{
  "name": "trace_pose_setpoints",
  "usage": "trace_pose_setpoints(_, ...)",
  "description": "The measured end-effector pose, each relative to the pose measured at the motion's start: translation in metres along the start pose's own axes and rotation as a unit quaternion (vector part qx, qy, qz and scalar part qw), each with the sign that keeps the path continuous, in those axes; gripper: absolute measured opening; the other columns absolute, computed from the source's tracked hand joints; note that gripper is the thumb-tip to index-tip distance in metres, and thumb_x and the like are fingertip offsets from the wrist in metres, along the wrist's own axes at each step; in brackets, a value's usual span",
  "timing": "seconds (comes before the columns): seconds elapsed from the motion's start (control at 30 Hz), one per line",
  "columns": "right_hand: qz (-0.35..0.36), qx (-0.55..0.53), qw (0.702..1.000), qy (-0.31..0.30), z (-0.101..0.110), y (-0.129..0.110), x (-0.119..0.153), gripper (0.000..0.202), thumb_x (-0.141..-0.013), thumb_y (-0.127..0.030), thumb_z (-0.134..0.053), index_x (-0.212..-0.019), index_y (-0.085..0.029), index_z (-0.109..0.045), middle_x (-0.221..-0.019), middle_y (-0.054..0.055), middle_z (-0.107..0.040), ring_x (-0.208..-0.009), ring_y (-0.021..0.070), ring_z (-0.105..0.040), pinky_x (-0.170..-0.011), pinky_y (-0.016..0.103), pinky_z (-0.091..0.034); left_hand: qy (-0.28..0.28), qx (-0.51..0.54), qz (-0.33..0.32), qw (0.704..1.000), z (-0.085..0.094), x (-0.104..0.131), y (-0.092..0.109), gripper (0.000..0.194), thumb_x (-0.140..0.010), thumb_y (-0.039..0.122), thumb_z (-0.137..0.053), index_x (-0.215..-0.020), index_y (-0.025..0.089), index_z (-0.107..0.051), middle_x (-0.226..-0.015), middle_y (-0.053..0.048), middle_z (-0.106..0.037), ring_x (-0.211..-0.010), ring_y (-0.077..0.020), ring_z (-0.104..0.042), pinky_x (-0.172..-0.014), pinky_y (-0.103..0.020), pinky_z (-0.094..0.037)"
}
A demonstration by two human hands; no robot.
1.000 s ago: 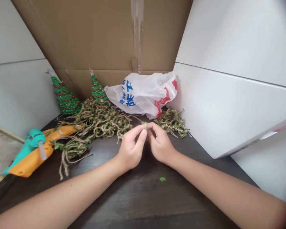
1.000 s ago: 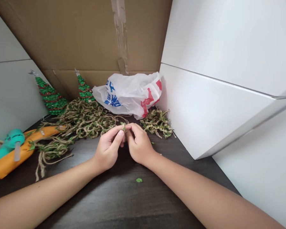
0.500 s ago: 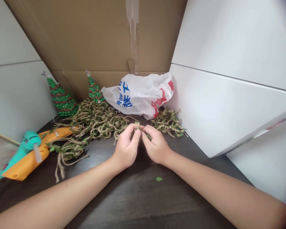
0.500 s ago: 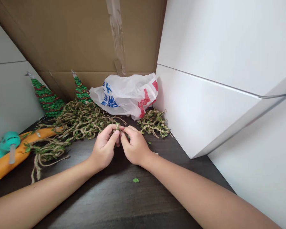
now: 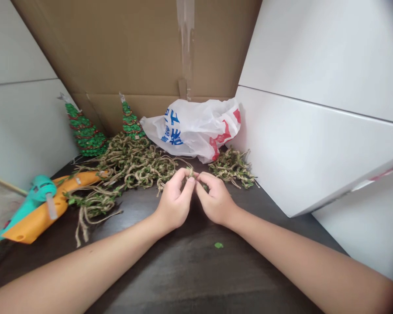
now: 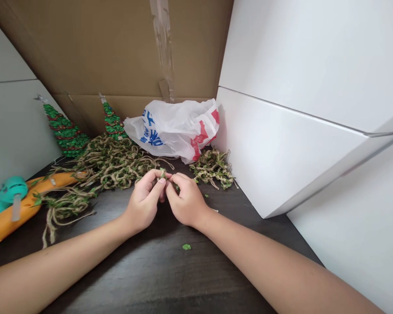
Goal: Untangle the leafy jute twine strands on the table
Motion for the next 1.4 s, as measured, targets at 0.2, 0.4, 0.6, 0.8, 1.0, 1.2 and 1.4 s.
trace_pose_setpoints(0.2,0.004,-0.004,1.000,-0.002,0.0012,-0.0021,-0.0001,0.026,-0.095,-0.021,-0.048,-0.070,-0.020,-0.054,-0.076,0.000,-0.059,-0.073,0.0141,-0.054,-0.072,0.028,-0.044,-0.002,0.009,0.004,1.000,-0.0012,0.0002,0.0000,0.018,-0.099,0.034,-0.049,-0.097,0.020,-0.060,-0.065,0.003,-0.050,-0.060,-0.0121,-0.049,-0.061,-0.026,-0.044)
trace_pose_setpoints(0.4,0.005,-0.007,1.000,-0.001,0.0012,-0.0019,-0.0001,0.026,-0.094,-0.020,-0.049,-0.068,-0.020,-0.053,-0.074,0.000,-0.058,-0.071,0.0140,-0.052,-0.072,0.028,-0.043,-0.002,0.005,0.005,1.000,-0.0017,0.0003,0.0003,0.018,-0.098,0.034,-0.050,-0.095,0.019,-0.059,-0.066,0.003,-0.051,-0.061,-0.0120,-0.049,-0.062,-0.026,-0.044)
trace_pose_setpoints(0.6,0.004,-0.012,1.000,-0.002,0.0007,-0.0015,-0.0004,0.025,-0.093,-0.019,-0.049,-0.069,-0.019,-0.054,-0.075,0.000,-0.059,-0.073,0.0140,-0.054,-0.072,0.028,-0.043,-0.006,0.004,0.006,1.000,-0.0009,0.0002,-0.0010,0.018,-0.099,0.034,-0.050,-0.097,0.019,-0.059,-0.068,0.003,-0.052,-0.061,-0.0114,-0.049,-0.063,-0.025,-0.043)
trace_pose_setpoints(0.8,0.001,-0.006,1.000,0.000,0.0006,-0.0012,-0.0003,0.024,-0.094,-0.019,-0.049,-0.071,-0.019,-0.055,-0.076,0.001,-0.060,-0.073,0.0138,-0.055,-0.072,0.027,-0.044,-0.017,-0.019,-0.010,1.000,-0.0013,0.0007,0.0018,0.016,-0.100,0.033,-0.048,-0.096,0.019,-0.056,-0.075,0.002,-0.054,-0.066,-0.0108,-0.050,-0.066,-0.025,-0.043)
trace_pose_setpoints(1.0,0.001,-0.007,1.000,0.004,0.0003,-0.0004,-0.0001,0.022,-0.094,-0.019,-0.049,-0.073,-0.019,-0.055,-0.075,0.000,-0.059,-0.072,0.0133,-0.053,-0.070,0.026,-0.043,-0.020,-0.043,-0.017,0.999,-0.0016,-0.0005,0.0023,0.015,-0.100,0.032,-0.048,-0.094,0.019,-0.054,-0.080,0.001,-0.055,-0.070,-0.0116,-0.052,-0.067,-0.026,-0.043)
trace_pose_setpoints(1.2,0.004,-0.004,1.000,0.007,0.0011,-0.0010,-0.0010,0.021,-0.093,-0.018,-0.049,-0.073,-0.019,-0.054,-0.074,0.000,-0.058,-0.070,0.0130,-0.052,-0.069,0.026,-0.042,-0.019,-0.043,-0.023,0.999,-0.0010,0.0001,0.0028,0.013,-0.100,0.030,-0.048,-0.095,0.019,-0.054,-0.084,0.000,-0.056,-0.072,-0.0119,-0.053,-0.068,-0.026,-0.043)
trace_pose_setpoints(1.4,0.004,-0.008,1.000,0.007,0.0011,-0.0014,-0.0006,0.021,-0.094,-0.018,-0.049,-0.074,-0.018,-0.056,-0.075,0.000,-0.058,-0.072,0.0132,-0.054,-0.070,0.026,-0.042,-0.018,-0.025,-0.018,0.999,-0.0016,-0.0003,0.0015,0.013,-0.099,0.031,-0.049,-0.095,0.019,-0.054,-0.083,0.001,-0.056,-0.068,-0.0106,-0.051,-0.066,-0.025,-0.043)
Point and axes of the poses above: each hand's wrist, its own x-axis away from the middle knuckle, its own z-axis out of the back of the hand, y = z × x, the point moved 5 cm from there along -x, towards the middle knuckle
